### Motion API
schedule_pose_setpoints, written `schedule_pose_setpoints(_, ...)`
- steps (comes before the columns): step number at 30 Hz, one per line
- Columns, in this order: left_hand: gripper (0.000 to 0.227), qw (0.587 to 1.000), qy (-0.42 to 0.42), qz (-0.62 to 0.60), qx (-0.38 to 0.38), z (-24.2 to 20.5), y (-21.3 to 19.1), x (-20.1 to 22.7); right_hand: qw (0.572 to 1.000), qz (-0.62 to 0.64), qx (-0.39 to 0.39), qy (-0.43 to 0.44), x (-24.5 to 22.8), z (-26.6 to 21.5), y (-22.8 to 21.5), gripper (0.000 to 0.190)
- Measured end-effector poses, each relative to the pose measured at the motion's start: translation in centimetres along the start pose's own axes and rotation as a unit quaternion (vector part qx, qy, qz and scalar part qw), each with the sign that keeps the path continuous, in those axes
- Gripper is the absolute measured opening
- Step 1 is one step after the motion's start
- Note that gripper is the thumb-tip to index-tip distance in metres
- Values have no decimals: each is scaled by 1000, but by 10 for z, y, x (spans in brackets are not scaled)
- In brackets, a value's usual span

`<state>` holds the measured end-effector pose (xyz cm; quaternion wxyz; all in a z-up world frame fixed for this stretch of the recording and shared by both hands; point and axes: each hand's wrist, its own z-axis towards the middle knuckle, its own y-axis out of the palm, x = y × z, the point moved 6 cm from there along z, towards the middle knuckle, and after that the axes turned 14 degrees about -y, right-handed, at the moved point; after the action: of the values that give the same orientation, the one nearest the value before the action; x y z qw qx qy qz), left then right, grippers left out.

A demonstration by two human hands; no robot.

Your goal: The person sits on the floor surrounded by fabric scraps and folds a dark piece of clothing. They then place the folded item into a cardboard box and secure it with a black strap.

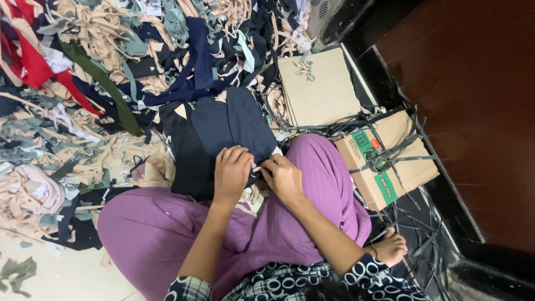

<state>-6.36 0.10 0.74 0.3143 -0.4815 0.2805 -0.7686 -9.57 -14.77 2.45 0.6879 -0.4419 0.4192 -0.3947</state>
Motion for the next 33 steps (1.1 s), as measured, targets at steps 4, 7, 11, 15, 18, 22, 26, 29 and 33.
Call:
schedule_pose_setpoints(4, 8, 996, -54, -63, -39, -6, -12, 4, 1000, 12, 10, 24, 6, 6, -2, 6)
schedule_pose_setpoints(7, 7, 994, -64, -76, -51, -11, -16, 3, 997, 35, -11, 69, 8, 11, -6, 13)
schedule_pose_setpoints(11, 14, 997, -35, -27, -57, -14, -12, 2, 979, 142, -4, 144, 23, 14, 0, 25)
schedule_pose_setpoints(15, 38, 997, 14, 40, -58, -20, -4, 7, 969, 205, -22, 138, 34, 16, 7, 29)
schedule_pose_setpoints(18, 26, 996, 39, 64, -58, -22, -1, 17, 970, 201, 20, 131, 48, 25, -8, 19)
schedule_pose_setpoints(22, 19, 997, 33, 50, -38, -21, 1, 21, 975, 169, 83, 118, 48, 61, -35, 20)
schedule_pose_setpoints(26, 25, 999, -32, 21, -8, -4, -11, 9, 975, 167, 137, 42, 31, 113, -36, 23)
schedule_pose_setpoints(29, 23, 995, -89, 35, 38, 30, -32, -15, 979, 172, 113, -12, 22, 155, -22, 30)
schedule_pose_setpoints(33, 37, 975, -166, 119, 89, 80, -44, -57, 979, 202, 15, -33, 29, 197, 17, 32)
